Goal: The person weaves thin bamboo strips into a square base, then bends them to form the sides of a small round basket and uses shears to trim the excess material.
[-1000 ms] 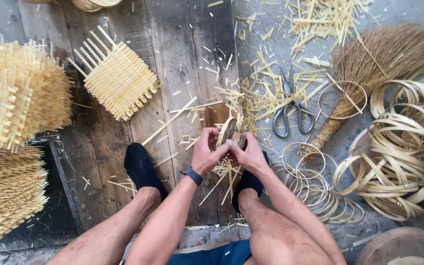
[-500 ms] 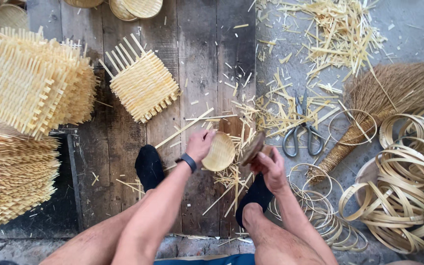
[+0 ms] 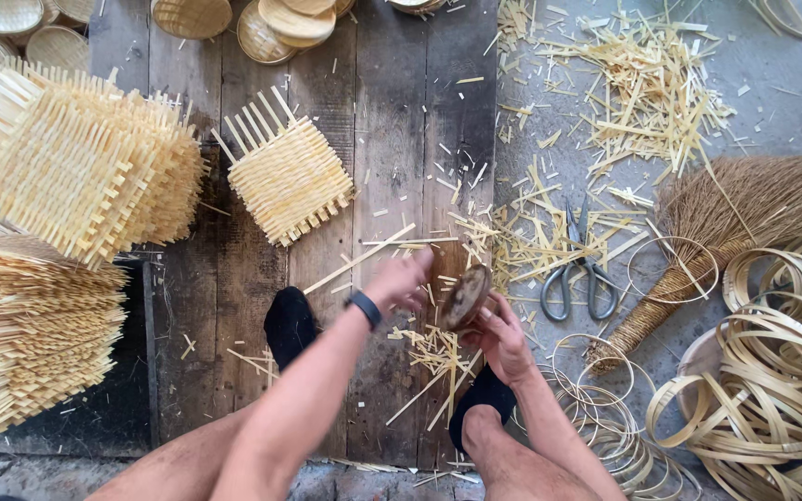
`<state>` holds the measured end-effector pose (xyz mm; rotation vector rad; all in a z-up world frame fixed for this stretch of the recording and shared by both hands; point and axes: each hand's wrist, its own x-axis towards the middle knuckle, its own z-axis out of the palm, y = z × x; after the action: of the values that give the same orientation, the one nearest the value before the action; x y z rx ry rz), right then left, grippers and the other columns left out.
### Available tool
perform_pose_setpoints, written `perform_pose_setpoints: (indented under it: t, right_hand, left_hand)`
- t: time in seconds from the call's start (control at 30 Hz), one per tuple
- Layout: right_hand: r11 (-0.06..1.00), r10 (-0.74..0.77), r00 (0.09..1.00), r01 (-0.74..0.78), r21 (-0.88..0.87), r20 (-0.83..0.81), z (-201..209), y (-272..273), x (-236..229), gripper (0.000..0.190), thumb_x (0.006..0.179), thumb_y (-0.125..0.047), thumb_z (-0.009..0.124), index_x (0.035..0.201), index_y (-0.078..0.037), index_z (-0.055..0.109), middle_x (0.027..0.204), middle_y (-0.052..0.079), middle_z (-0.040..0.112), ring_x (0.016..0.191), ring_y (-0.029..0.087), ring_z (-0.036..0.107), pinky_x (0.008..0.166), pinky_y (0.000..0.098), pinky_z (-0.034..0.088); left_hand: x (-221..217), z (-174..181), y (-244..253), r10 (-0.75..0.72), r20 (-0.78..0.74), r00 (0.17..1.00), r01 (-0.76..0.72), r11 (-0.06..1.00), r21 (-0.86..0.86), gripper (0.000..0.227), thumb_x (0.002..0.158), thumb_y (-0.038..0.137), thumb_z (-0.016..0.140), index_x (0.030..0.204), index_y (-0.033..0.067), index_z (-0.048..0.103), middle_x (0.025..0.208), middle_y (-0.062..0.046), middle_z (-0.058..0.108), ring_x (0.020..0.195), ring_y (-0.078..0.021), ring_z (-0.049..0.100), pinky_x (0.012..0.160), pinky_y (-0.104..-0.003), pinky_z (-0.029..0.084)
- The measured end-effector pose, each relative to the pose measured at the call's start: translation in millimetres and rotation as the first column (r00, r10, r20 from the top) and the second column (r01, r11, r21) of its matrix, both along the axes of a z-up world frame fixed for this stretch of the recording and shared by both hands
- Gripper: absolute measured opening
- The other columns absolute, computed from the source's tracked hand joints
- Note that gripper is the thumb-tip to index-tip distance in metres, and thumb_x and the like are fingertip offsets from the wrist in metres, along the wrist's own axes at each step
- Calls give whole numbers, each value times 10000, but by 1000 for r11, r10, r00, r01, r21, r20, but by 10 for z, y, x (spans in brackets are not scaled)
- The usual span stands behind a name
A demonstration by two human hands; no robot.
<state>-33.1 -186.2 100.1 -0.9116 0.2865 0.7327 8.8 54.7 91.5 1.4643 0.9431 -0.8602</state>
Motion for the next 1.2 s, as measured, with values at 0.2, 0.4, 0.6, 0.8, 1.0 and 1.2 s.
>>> perform_pose_setpoints:
  t: [0.2, 0.4, 0.6, 0.8, 1.0, 1.2]
  right_hand:
    - [901, 219, 941, -94, -425, 257, -342, 30, 69, 393, 1115, -342, 534, 1158, 25, 667, 1078, 105, 696, 957, 144, 646, 873, 307, 507]
    - [915, 150, 986, -167, -368, -76, -664, 193, 43, 334, 947, -340, 669, 976, -8, 683, 800, 79, 712, 673, 165, 677, 576, 296, 548]
    - [892, 153, 983, -182, -413, -101, -595, 169, 7, 367, 966, -374, 666, 992, -10, 694, 828, 65, 717, 688, 125, 657, 577, 253, 515]
    - [895, 145, 982, -181, -407, -118, -598, 101, -66, 373, 964, -389, 664, 997, -18, 693, 824, 64, 709, 693, 125, 654, 596, 259, 516]
    - [888, 147, 981, -186, -420, -123, -635, 99, -62, 378, 962, -387, 665, 998, -13, 701, 832, 71, 719, 695, 128, 660, 599, 262, 519]
    - [884, 142, 984, -176, -433, -111, -699, 18, -131, 360, 970, -356, 666, 1009, 1, 697, 833, 78, 721, 685, 134, 667, 583, 264, 524]
  left_hand:
    - [-551, -524, -339, 303, 520, 799, -299, 950, -95, 519, 854, 328, 798, 1261, 24, 693, 1087, -102, 761, 969, -213, 709, 860, -330, 592]
    - [-235, -330, 862, -614, 491, 618, -199, 482, 853, 492, 776, 69, 758, 1260, 80, 668, 1275, -163, 680, 1214, -316, 618, 1065, -435, 488]
    - [-2, -220, 1917, -730, 102, 676, 36, 171, 985, 847, 681, 273, 913, 1377, -29, 538, 1365, -294, 536, 1290, -419, 520, 1108, -485, 413]
    - [-93, -138, 2104, -678, 166, 716, 117, 351, 929, 789, 678, 308, 929, 1354, 41, 624, 1377, -183, 604, 1294, -358, 530, 1097, -421, 434]
    - [-4, -105, 2048, -733, 232, 639, 28, 324, 946, 568, 735, 304, 872, 1216, 50, 711, 1149, -159, 690, 1148, -350, 595, 1013, -442, 497]
    - [30, 41, 2044, -655, 68, 753, 212, 340, 916, 257, 1142, 219, 484, 996, 121, 671, 907, -126, 720, 854, -260, 706, 787, -372, 596]
